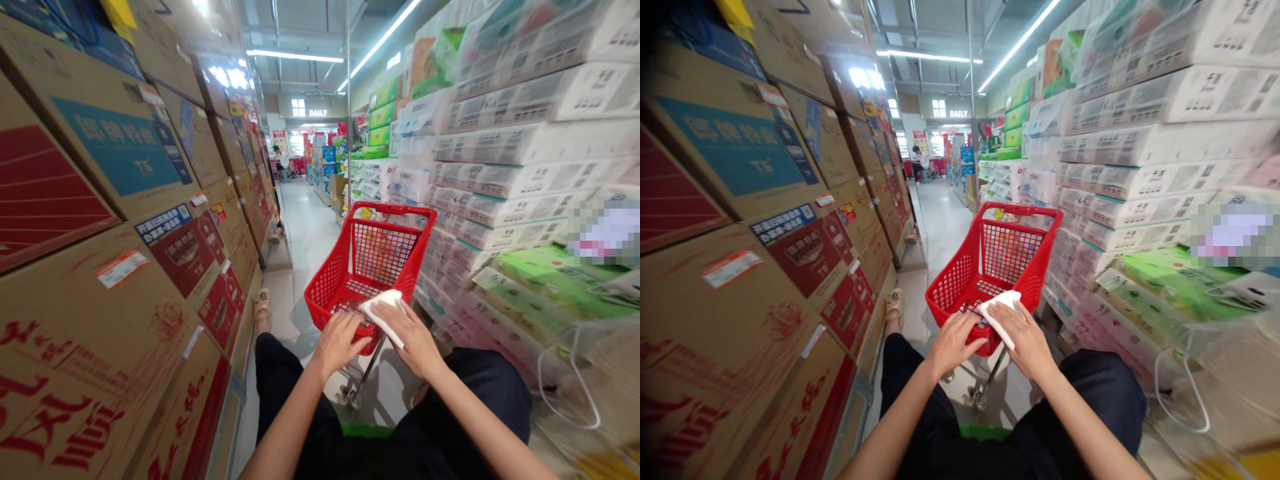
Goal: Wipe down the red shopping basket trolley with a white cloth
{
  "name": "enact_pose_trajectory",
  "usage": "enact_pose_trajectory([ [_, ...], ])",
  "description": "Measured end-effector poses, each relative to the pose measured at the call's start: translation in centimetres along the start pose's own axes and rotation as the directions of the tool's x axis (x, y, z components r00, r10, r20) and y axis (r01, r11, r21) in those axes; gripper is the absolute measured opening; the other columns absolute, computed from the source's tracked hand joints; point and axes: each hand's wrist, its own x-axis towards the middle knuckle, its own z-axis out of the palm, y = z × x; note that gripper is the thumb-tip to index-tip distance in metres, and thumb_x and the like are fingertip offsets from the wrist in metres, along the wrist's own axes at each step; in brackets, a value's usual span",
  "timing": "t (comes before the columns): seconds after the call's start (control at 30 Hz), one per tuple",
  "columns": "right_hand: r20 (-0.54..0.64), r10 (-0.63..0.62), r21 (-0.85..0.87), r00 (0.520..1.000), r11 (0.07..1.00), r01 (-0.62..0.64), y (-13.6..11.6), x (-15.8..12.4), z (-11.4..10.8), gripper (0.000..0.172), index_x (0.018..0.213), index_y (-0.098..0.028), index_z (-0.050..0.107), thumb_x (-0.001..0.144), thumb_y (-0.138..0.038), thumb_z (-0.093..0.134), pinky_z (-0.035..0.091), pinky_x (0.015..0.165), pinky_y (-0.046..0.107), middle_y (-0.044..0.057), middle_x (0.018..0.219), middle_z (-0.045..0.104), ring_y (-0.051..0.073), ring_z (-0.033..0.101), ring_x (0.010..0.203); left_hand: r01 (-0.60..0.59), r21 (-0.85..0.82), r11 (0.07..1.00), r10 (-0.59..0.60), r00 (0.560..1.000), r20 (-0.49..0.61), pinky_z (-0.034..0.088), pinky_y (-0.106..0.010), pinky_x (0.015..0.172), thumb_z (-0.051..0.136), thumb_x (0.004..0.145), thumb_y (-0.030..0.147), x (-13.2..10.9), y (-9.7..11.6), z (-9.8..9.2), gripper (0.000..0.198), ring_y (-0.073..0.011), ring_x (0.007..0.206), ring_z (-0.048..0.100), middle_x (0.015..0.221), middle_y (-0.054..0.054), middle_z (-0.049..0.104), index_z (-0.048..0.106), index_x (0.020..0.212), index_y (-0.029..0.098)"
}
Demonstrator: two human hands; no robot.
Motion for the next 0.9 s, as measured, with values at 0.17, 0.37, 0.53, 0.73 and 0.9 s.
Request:
enact_pose_trajectory([
  [0.17, -0.052, 0.123, -0.013, 0.991, 0.992, -0.124, 2.5, 0.1, 0.2, 0.08, 0.158, -0.031, 0.022, 0.086, -0.001, 0.038, 0.025, 0.123, 0.053, 0.002, 0.156, 0.042, 0.019, 0.035, 0.147, 0.079, 0.136, 0.988, -0.068, 0.994, -0.081, 0.025, -0.055, 0.12, 0.063, 0.092, 0.049, -0.3, -3.2, -1.0, 0.031, -0.0261, 0.115, 0.056, 0.109, -0.006, 0.064, 0.062, 0.109, 0.023],
  [0.37, -0.056, 0.154, -0.007, 0.986, 0.988, -0.155, -2.5, -2.5, 2.1, 0.081, 0.16, -0.025, 0.016, 0.085, -0.002, 0.036, 0.027, 0.122, 0.052, 0.005, 0.16, 0.035, 0.022, 0.027, 0.15, 0.129, 0.194, 0.972, -0.118, 0.991, -0.069, 0.027, -0.056, 0.117, 0.065, 0.091, 0.044, 0.3, -2.3, -0.1, 0.023, -0.0244, 0.101, 0.058, 0.098, -0.004, 0.062, 0.062, 0.102, 0.024],
  [0.53, 0.005, 0.144, -0.105, 0.99, 0.984, -0.143, -5.8, -3.7, 3.7, 0.089, 0.16, -0.019, 0.011, 0.078, 0.001, 0.037, 0.025, 0.123, 0.051, 0.006, 0.162, 0.03, 0.023, 0.023, 0.151, 0.164, 0.162, 0.973, -0.155, 0.985, -0.071, 0.028, -0.056, 0.116, 0.069, 0.086, 0.026, 0.7, -0.2, 0.8, 0.019, -0.0261, 0.103, 0.057, 0.102, -0.005, 0.062, 0.06, 0.103, 0.023],
  [0.73, -0.004, 0.077, -0.173, 0.997, 0.982, -0.077, -5.1, -2.4, 3.3, 0.09, 0.16, -0.016, 0.009, 0.076, 0.0, 0.038, 0.028, 0.122, 0.05, 0.008, 0.162, 0.029, 0.024, 0.023, 0.151, 0.168, 0.043, 0.985, -0.164, 0.982, -0.091, 0.046, -0.048, 0.1, 0.054, 0.091, 0.017, 0.8, 1.0, 1.9, 0.032, -0.0272, 0.102, 0.06, 0.104, -0.008, 0.065, 0.054, 0.124, 0.02],
  [0.9, -0.039, 0.174, -0.192, 0.984, 0.965, -0.178, -2.4, -4.7, 0.9, 0.095, 0.161, -0.019, 0.011, 0.072, 0.002, 0.039, 0.026, 0.123, 0.051, 0.007, 0.163, 0.027, 0.024, 0.024, 0.151, 0.052, 0.057, 0.997, -0.047, 0.996, -0.082, 0.035, -0.055, 0.116, 0.06, 0.094, 0.026, 0.0, -1.3, 1.0, 0.03, -0.0288, 0.132, 0.05, 0.139, -0.01, 0.055, 0.055, 0.123, 0.024],
])
